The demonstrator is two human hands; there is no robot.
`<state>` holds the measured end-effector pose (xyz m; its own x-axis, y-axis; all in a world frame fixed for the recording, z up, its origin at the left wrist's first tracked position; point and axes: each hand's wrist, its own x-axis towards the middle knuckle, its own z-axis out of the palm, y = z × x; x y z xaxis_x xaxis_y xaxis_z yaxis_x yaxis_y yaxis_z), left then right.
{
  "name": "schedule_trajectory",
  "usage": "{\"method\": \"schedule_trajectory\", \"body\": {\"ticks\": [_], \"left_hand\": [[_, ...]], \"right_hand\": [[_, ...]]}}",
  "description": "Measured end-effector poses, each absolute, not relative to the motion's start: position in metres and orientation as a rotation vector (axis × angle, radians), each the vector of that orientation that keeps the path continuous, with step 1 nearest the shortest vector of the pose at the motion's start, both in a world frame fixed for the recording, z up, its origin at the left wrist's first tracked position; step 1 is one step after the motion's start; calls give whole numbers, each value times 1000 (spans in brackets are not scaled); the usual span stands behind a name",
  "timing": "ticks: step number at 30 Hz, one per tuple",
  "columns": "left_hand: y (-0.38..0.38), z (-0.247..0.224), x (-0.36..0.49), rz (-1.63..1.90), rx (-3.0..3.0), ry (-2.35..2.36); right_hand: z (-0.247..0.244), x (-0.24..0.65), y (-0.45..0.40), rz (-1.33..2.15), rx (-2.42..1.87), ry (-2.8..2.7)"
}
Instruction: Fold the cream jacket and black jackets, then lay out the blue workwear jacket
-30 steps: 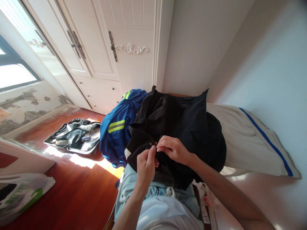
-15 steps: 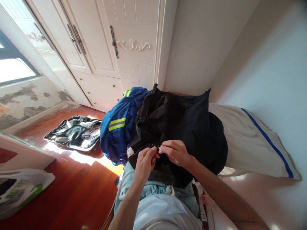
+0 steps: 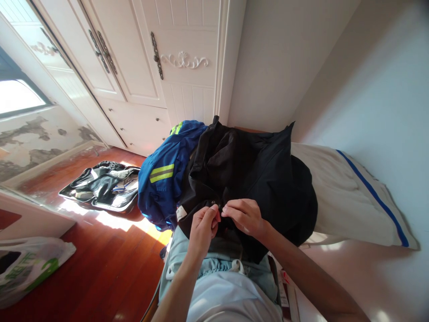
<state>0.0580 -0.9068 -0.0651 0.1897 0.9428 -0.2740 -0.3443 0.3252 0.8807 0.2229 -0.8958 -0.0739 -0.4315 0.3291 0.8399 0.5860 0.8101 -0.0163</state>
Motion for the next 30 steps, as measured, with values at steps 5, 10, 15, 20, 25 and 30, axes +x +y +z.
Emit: {"method": "schedule_trajectory", "body": {"ticks": [5,10,15,20,25,30], "left_hand": [[-908,-66,62,1082,818,1025],[-909,-66,64,1113,862,1056],[-911,-72,62,1130,908,1068],[-910,-79,60,1125,957,1076],[-907,-78,58,1017,953,1029],[-907,-70,58,911,964,953]], "right_hand": [[-78,225,-898,-353,-670,-2074],[-82,227,-900,-368,-682,-2068],[-83,227,-901,-391,-702,-2073],[-82,225,-901,-411,-685,-2071],[-83,222,-902,-409,-698,-2028],[-82,220,-902,-456,-756,-1973]]}}
